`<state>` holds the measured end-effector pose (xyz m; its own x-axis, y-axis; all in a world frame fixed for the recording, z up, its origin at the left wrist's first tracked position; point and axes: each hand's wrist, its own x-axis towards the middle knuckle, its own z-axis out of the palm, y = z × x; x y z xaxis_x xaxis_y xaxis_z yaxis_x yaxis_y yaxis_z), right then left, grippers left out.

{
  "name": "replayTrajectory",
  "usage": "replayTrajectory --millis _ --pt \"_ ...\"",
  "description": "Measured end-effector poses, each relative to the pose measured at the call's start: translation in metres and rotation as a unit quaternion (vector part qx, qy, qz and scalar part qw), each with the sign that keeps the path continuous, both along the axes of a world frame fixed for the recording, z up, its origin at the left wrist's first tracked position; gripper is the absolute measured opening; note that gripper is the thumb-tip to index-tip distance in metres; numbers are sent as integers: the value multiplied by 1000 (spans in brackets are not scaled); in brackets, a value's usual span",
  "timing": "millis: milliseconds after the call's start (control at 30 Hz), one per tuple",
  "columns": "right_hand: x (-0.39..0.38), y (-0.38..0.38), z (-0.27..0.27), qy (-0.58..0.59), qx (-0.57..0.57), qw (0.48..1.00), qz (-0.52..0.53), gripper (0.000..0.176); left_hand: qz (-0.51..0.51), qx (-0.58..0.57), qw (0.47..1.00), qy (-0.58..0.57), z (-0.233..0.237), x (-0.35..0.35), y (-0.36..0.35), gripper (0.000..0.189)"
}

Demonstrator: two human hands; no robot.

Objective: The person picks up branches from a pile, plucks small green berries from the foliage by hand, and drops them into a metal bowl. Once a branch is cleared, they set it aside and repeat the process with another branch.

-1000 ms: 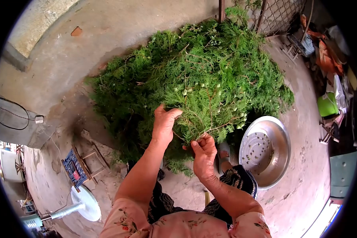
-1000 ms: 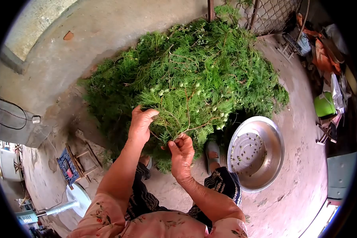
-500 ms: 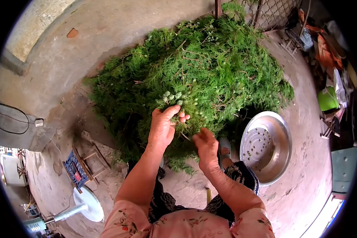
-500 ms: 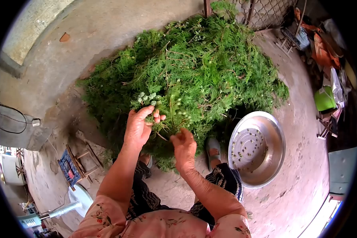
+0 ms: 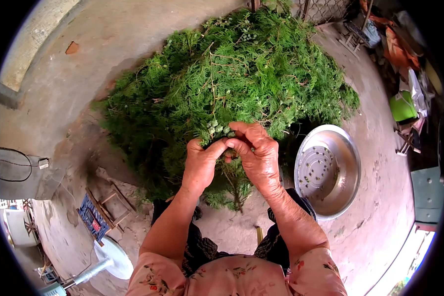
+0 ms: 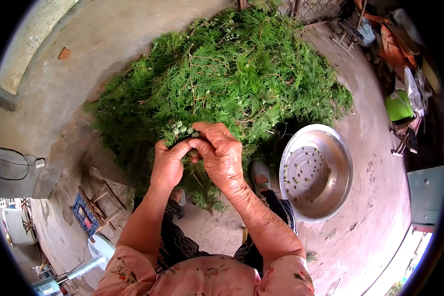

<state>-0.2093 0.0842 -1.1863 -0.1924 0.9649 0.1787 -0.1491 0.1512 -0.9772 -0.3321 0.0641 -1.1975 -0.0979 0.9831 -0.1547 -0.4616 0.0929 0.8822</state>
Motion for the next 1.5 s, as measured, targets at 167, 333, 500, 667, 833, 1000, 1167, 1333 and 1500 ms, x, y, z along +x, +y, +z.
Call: replayTrajectory --millis 167,333,500,667,833,1000,1167,1333,1500 --pt "6 1 -4 -35 -18 999 -28 16 -6 -13 1000 -8 -1 5 -2 5" --pt "15 4 2 66 -183 981 17 13 9 -63 996 -68 6 5 -3 4" --pt "20 7 8 254 -273 926 50 16 6 -31 998 -49 -2 4 -3 4" --pt "23 7 -2 180 -194 960 92 22 1 -57 995 85 2 2 -5 7" --pt "14 7 1 4 2 1000 10 14 -19 17 968 249 6 4 -7 14" --pt "12 4 -8 22 5 1000 -10 12 -12 -13 978 210 7 5 -8 11" --pt "19 3 3 223 -230 946 44 5 7 -57 998 38 11 4 -7 9" --pt "25 7 14 252 -255 932 51 13 -14 -70 997 27 10 4 -8 8" --pt "26 9 7 87 -147 982 84 16 -23 -56 995 74 9 6 -8 8"
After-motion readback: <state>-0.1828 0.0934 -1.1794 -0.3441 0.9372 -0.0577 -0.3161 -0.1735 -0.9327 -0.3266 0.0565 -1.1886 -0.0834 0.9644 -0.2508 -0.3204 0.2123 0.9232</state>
